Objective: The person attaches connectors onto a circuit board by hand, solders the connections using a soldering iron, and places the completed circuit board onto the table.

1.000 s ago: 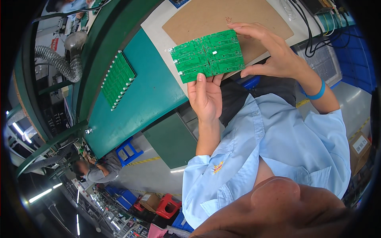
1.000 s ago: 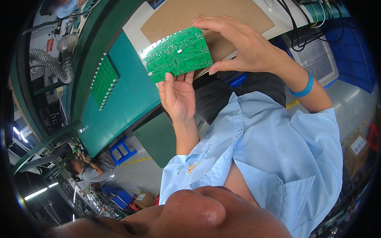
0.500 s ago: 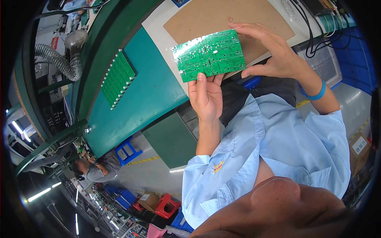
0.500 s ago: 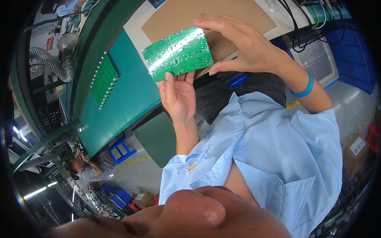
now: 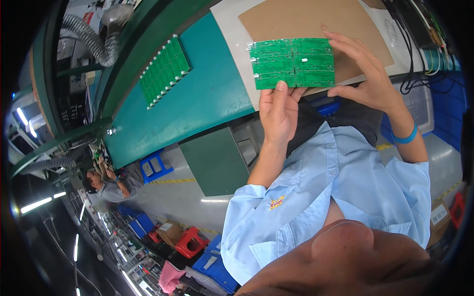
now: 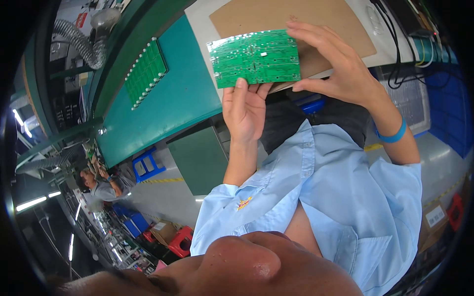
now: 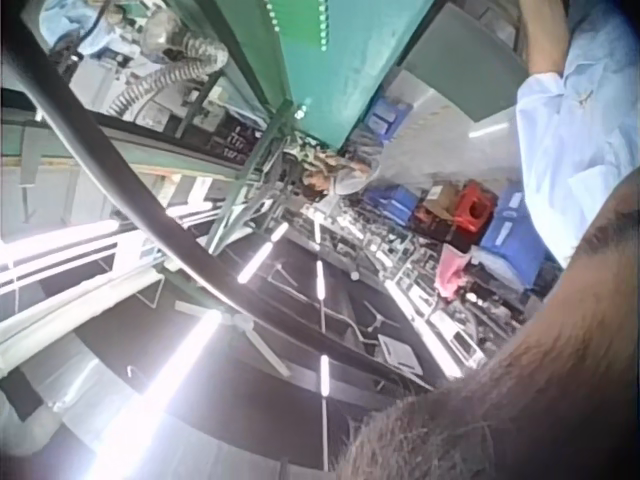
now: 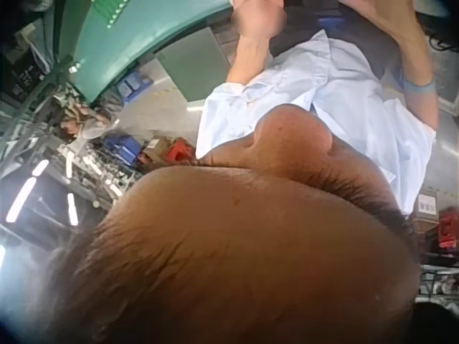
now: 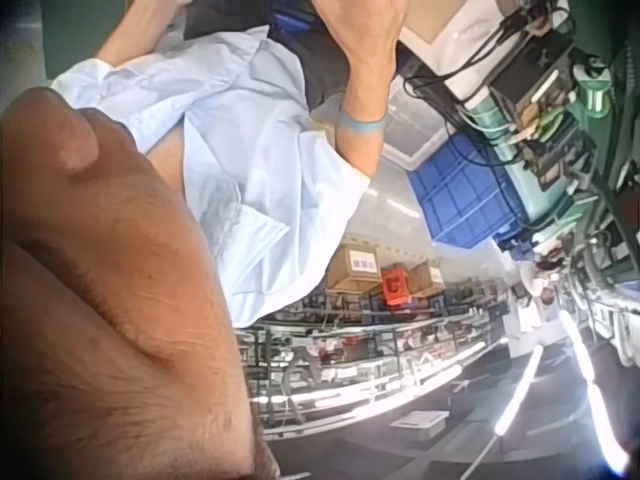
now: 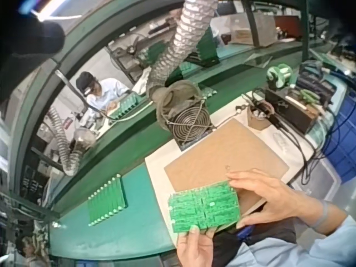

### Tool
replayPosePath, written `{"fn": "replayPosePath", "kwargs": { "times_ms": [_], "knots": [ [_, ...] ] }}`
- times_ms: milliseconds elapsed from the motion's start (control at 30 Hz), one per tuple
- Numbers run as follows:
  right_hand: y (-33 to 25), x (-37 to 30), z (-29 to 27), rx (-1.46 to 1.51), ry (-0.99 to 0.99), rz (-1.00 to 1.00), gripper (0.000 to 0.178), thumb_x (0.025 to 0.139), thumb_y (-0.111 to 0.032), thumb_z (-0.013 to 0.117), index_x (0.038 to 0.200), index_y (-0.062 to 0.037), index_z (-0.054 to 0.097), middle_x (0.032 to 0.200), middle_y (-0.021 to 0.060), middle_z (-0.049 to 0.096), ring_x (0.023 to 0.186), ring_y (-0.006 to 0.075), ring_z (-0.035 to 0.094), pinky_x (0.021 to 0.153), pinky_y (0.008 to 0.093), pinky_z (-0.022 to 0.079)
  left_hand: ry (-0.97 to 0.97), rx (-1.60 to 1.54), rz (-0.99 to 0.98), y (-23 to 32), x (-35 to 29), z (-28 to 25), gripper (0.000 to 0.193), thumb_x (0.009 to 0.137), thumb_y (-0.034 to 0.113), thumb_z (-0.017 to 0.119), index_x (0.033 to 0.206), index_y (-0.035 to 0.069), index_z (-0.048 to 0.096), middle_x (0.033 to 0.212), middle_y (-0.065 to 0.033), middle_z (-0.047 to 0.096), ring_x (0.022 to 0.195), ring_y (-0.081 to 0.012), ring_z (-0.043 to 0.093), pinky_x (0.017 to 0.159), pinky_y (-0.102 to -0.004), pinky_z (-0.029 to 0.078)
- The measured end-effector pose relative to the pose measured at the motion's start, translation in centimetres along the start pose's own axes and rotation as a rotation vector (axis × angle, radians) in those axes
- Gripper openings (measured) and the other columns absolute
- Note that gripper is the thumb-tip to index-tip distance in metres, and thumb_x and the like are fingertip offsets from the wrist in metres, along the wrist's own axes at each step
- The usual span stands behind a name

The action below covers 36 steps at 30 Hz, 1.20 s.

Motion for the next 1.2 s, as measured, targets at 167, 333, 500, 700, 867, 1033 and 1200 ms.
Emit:
{"fn": "replayPosePath", "kwargs": {
  "times_ms": [167,333,500,700,867,1033,1200],
  "knots": [
    [-1.2,1.3,0.1,-0.049,0.011,-0.038,0.067,0.074,-0.017,0.090,0.135,-0.0047,0.065,0.151,0.0141,0.059,0.133,0.0330,0.057,0.112,0.0410,0.046,-0.022,-0.021,-0.009,-0.1,0.0,0.4,0.034,0.112,0.010,0.046,0.145,0.003,0.050,0.135,-0.0174,0.066,0.121,-0.0287,0.067,0.107,-0.0454,0.055],
    [-1.9,2.5,0.4,-0.085,0.057,-0.074,0.041,0.081,-0.011,0.083,0.120,-0.0033,0.070,0.148,0.0153,0.060,0.128,0.0326,0.058,0.107,0.0393,0.047,-0.016,-0.028,-0.033,-0.4,-0.1,1.0,0.033,0.112,0.009,0.047,0.144,0.003,0.051,0.134,-0.0166,0.066,0.120,-0.0270,0.067,0.107,-0.0446,0.055],
    [-1.6,2.9,1.3,-0.063,0.079,-0.056,0.023,0.085,-0.005,0.078,0.106,-0.0015,0.072,0.144,0.0154,0.063,0.123,0.0312,0.059,0.103,0.0384,0.049,-0.010,-0.008,-0.037,-0.7,-0.4,1.0,0.032,0.112,0.010,0.047,0.143,0.002,0.051,0.134,-0.0167,0.066,0.119,-0.0271,0.068,0.107,-0.0443,0.055],
    [-1.2,2.8,1.8,-0.040,0.074,-0.030,0.015,0.086,-0.002,0.076,0.100,-0.0003,0.071,0.139,0.0154,0.065,0.120,0.0303,0.061,0.099,0.0377,0.050,-0.017,0.032,-0.036,-0.5,-0.7,1.1,0.032,0.112,0.011,0.047,0.143,0.001,0.051,0.134,-0.0179,0.066,0.120,-0.0287,0.068,0.106,-0.0443,0.055],
    [-1.2,2.9,1.9,-0.013,0.085,-0.016,0.014,0.086,-0.001,0.076,0.099,-0.0001,0.072,0.136,0.0150,0.067,0.118,0.0302,0.061,0.099,0.0375,0.050,-0.029,0.035,-0.031,-0.5,-0.6,1.1,0.032,0.112,0.011,0.048,0.142,0.001,0.052,0.134,-0.0178,0.066,0.119,-0.0286,0.068,0.105,-0.0440,0.055],
    [-1.6,3.0,1.8,-0.025,0.077,-0.046,0.013,0.086,-0.001,0.075,0.099,0.0001,0.071,0.136,0.0146,0.067,0.118,0.0298,0.061,0.099,0.0376,0.050,-0.043,0.029,-0.029,-0.3,-0.8,1.4,0.032,0.112,0.011,0.048,0.142,0.002,0.052,0.134,-0.0175,0.066,0.119,-0.0283,0.068,0.105,-0.0439,0.055],
    [-1.5,2.8,2.0,-0.032,0.063,-0.046,0.014,0.087,0.000,0.075,0.100,0.0002,0.071,0.135,0.0143,0.067,0.118,0.0299,0.061,0.099,0.0377,0.051,-0.042,0.016,-0.025,-0.3,-0.8,1.3,0.032,0.111,0.010,0.048,0.142,0.002,0.052,0.134,-0.0173,0.066,0.119,-0.0283,0.068,0.105,-0.0439,0.055]
  ]
}}
Point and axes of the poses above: each hand's wrist, its own x-axis towards the middle knuckle, its own z-axis out of the palm, y = z × x, the point moved 10 cm from there along x, towards the middle knuckle
